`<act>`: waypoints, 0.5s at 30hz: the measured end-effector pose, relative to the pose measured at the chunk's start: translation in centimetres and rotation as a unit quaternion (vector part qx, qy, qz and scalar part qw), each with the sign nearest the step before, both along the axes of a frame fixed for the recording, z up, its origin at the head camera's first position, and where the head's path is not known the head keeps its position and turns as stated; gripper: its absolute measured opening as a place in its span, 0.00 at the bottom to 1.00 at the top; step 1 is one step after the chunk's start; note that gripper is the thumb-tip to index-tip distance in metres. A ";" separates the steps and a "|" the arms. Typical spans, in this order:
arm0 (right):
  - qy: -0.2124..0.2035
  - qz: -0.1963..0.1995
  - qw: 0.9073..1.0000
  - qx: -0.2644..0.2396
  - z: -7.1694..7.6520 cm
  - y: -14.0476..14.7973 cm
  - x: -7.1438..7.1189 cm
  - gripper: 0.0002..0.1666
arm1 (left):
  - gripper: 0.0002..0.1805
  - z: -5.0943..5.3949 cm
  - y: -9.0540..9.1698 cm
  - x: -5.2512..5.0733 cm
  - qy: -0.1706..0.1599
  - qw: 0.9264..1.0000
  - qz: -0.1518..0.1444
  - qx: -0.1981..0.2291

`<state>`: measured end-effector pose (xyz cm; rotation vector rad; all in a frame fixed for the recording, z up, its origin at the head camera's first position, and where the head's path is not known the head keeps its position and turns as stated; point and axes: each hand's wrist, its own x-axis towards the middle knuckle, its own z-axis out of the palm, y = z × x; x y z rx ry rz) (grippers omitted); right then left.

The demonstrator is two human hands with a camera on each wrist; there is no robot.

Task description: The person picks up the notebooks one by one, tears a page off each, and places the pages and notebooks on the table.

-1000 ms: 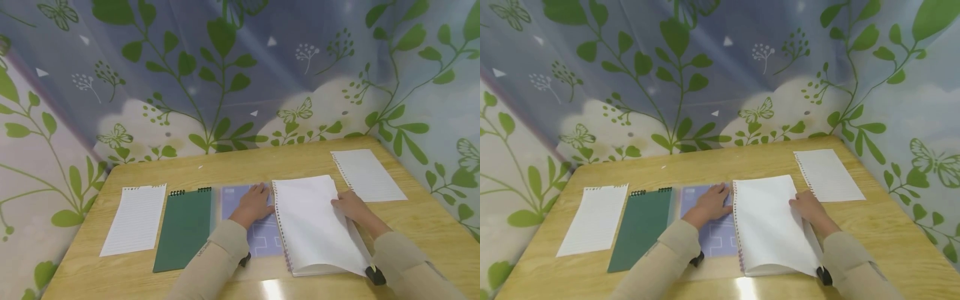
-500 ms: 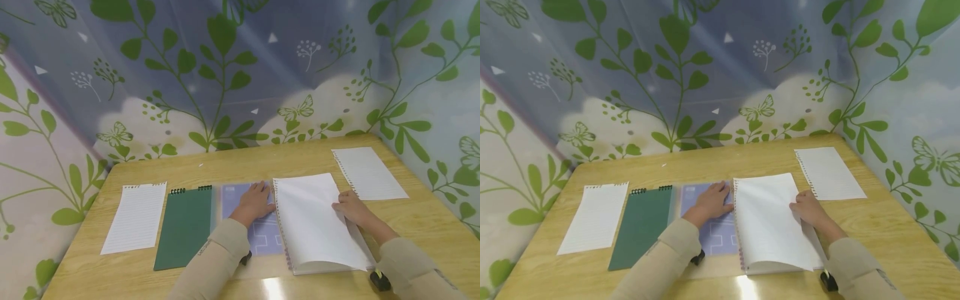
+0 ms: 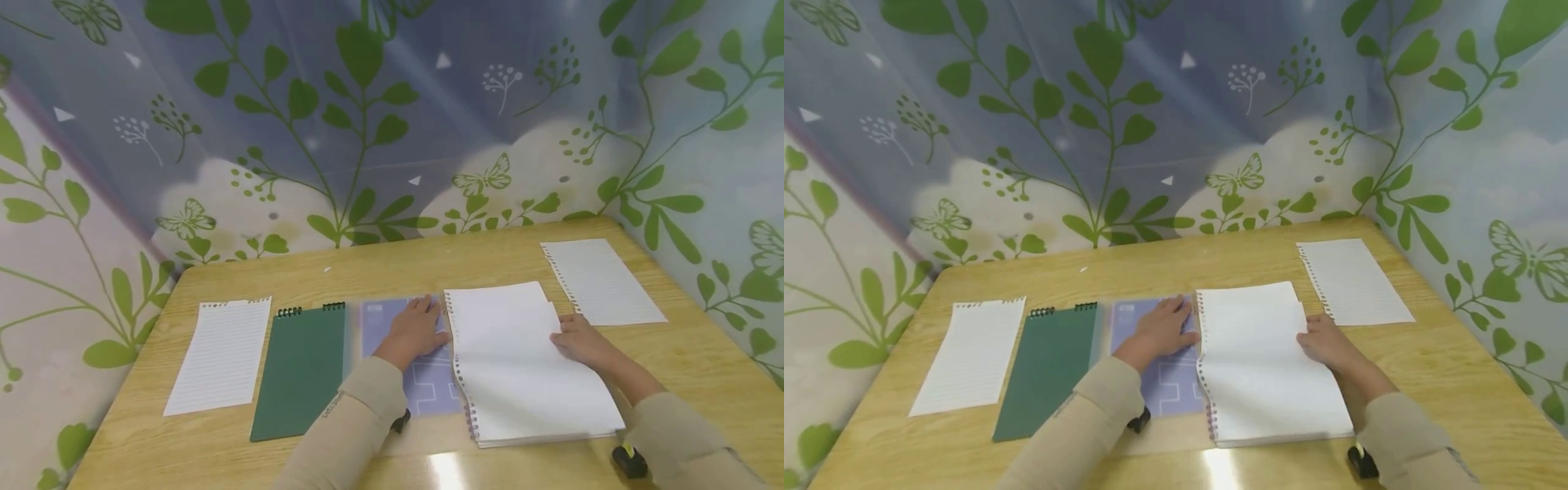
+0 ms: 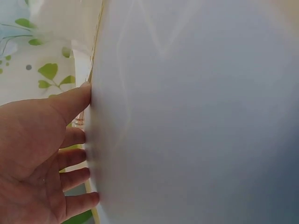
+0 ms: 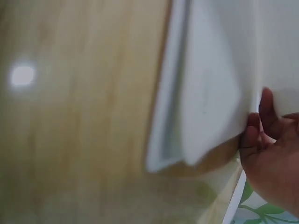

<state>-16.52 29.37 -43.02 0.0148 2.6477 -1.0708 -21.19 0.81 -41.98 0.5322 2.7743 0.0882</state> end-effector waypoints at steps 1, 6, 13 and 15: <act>0.000 0.002 1.000 0.001 0.1 0.1 0.0 0.28 | 0.38 0.0 -0.1 0.0 0.002 1.000 0.001 0.000; -0.024 -0.008 0.998 -0.049 0.6 0.5 0.2 0.29 | 0.38 0.1 -0.2 -0.1 0.007 1.000 -0.001 -0.002; -0.083 -0.053 0.989 -0.113 1.0 2.1 2.0 0.46 | 0.38 0.2 0.1 0.0 0.007 1.000 -0.002 -0.003; -0.093 -0.081 0.987 -0.107 1.3 2.5 2.6 0.41 | 0.38 0.1 0.1 0.1 0.005 1.000 -0.001 -0.001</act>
